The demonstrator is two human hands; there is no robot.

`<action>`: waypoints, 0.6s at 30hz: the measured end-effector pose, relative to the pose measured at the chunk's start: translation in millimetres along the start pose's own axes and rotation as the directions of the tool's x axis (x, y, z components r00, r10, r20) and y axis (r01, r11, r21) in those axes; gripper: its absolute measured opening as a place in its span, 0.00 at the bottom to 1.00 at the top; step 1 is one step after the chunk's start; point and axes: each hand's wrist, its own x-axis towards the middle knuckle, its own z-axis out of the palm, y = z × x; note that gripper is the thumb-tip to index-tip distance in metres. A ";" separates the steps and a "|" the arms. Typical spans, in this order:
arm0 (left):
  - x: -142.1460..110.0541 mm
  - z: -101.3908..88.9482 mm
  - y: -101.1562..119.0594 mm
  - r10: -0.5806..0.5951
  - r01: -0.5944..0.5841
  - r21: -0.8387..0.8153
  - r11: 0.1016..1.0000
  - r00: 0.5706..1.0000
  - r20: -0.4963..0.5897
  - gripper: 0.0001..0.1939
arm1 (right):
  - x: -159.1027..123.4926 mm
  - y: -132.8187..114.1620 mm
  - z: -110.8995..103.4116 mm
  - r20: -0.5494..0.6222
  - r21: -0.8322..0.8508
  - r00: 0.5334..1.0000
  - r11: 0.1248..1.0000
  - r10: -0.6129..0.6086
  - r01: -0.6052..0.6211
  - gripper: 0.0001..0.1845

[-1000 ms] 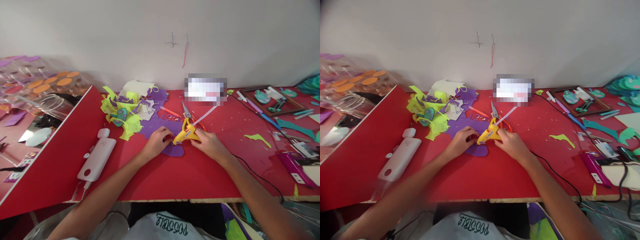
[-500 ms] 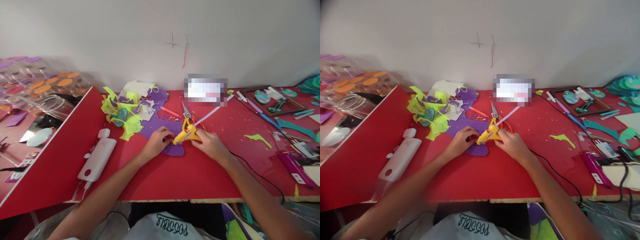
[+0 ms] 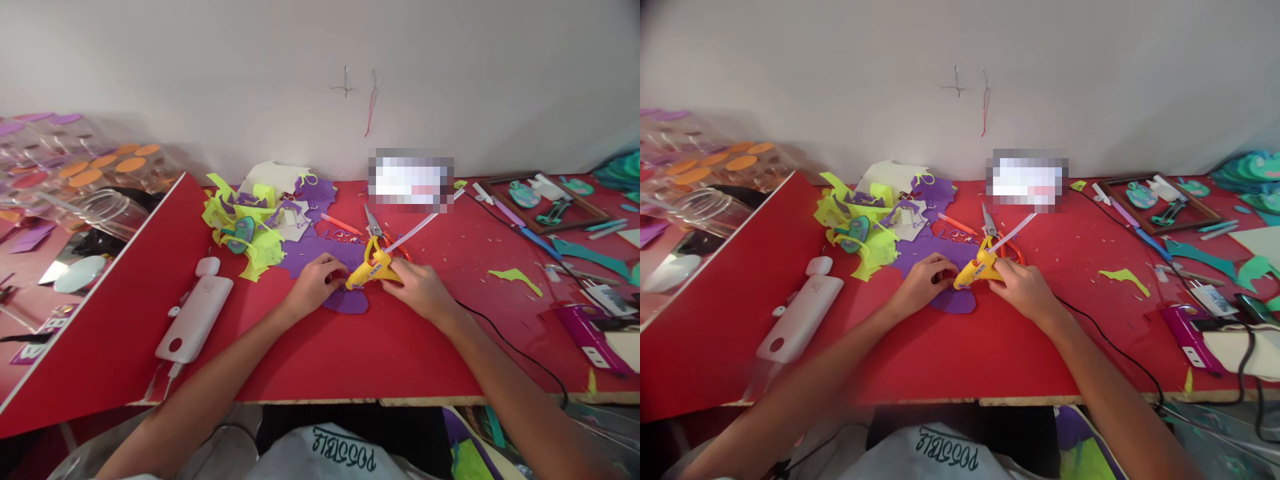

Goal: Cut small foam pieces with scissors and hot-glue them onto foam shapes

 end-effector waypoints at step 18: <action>1.2 -0.3 0.1 0.000 0.000 -0.005 1.000 1.000 0.005 0.11 | 1.5 -1.5 -0.5 -0.077 -0.016 0.995 0.998 -0.062 0.061 0.05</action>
